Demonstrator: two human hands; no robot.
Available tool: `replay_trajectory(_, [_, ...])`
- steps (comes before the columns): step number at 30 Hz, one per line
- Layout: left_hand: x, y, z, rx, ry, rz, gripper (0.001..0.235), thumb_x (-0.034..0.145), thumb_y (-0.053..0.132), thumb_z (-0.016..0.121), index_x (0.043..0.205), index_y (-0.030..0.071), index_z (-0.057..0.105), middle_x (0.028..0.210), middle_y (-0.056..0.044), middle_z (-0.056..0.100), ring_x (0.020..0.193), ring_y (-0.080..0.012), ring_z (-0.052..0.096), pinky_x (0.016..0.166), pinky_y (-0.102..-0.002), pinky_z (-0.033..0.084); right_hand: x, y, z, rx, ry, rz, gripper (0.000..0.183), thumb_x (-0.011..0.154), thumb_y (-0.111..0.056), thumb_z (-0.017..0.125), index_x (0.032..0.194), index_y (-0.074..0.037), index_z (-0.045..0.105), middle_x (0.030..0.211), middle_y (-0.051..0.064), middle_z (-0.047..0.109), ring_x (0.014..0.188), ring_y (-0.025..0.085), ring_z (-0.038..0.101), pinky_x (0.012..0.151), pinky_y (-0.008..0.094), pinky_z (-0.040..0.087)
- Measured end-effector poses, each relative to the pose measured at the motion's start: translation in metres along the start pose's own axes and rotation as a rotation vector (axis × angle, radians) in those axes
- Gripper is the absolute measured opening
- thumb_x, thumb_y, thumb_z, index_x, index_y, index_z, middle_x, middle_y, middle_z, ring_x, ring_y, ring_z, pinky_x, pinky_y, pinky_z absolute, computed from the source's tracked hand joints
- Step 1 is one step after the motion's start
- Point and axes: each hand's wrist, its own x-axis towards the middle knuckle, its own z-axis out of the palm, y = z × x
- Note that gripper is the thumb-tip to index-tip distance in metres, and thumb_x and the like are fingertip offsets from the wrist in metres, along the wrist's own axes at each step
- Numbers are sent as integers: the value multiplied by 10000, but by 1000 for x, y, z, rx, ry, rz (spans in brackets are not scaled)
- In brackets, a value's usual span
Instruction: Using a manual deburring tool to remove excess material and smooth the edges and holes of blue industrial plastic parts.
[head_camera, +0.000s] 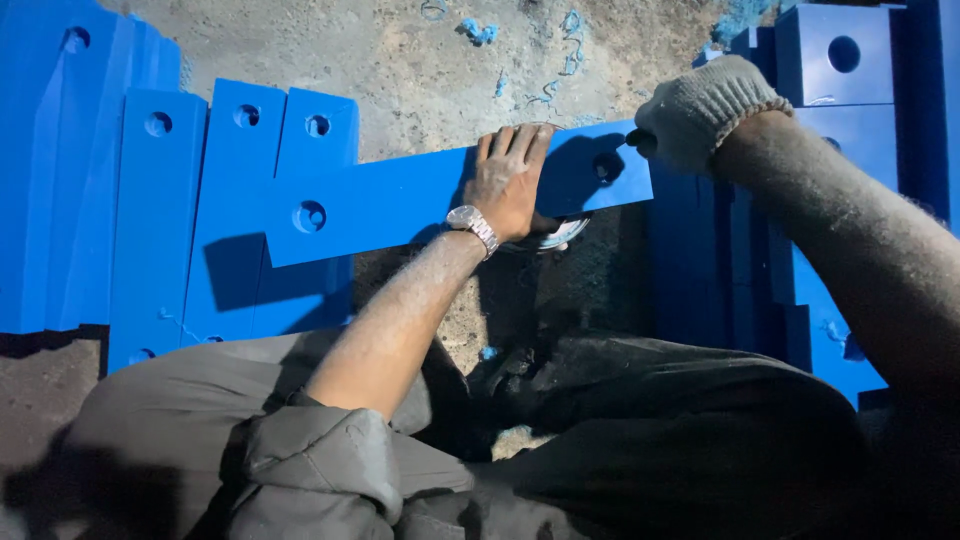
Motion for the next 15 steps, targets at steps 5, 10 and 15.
replay_trajectory(5, [-4, -9, 24, 50, 70, -8, 704, 880, 102, 724, 1524, 90, 440, 1442, -111, 531, 1304, -313, 505, 1124, -474, 381, -8, -6, -12, 17, -29, -35, 372, 1049, -487, 499, 1229, -245, 717, 1056, 58, 777, 872, 225, 778, 696, 387, 637])
replay_trajectory(10, [3, 2, -2, -3, -64, -31, 905, 669, 135, 809, 1480, 42, 418, 1416, -160, 508, 1293, -355, 480, 1103, -494, 365, -16, -5, -9, -8, 94, -45, 394, 1053, -483, 515, 1148, -198, 770, 969, 62, 779, 787, 215, 782, 631, 367, 633])
replay_trajectory(15, [5, 0, 4, 39, -105, -34, 1035, 536, 120, 834, 1468, 19, 395, 1418, -183, 489, 1275, -370, 467, 1094, -520, 342, -2, 0, 23, 29, 174, -71, 360, 1057, -439, 523, 1136, -182, 763, 895, 65, 776, 731, 201, 769, 578, 357, 624])
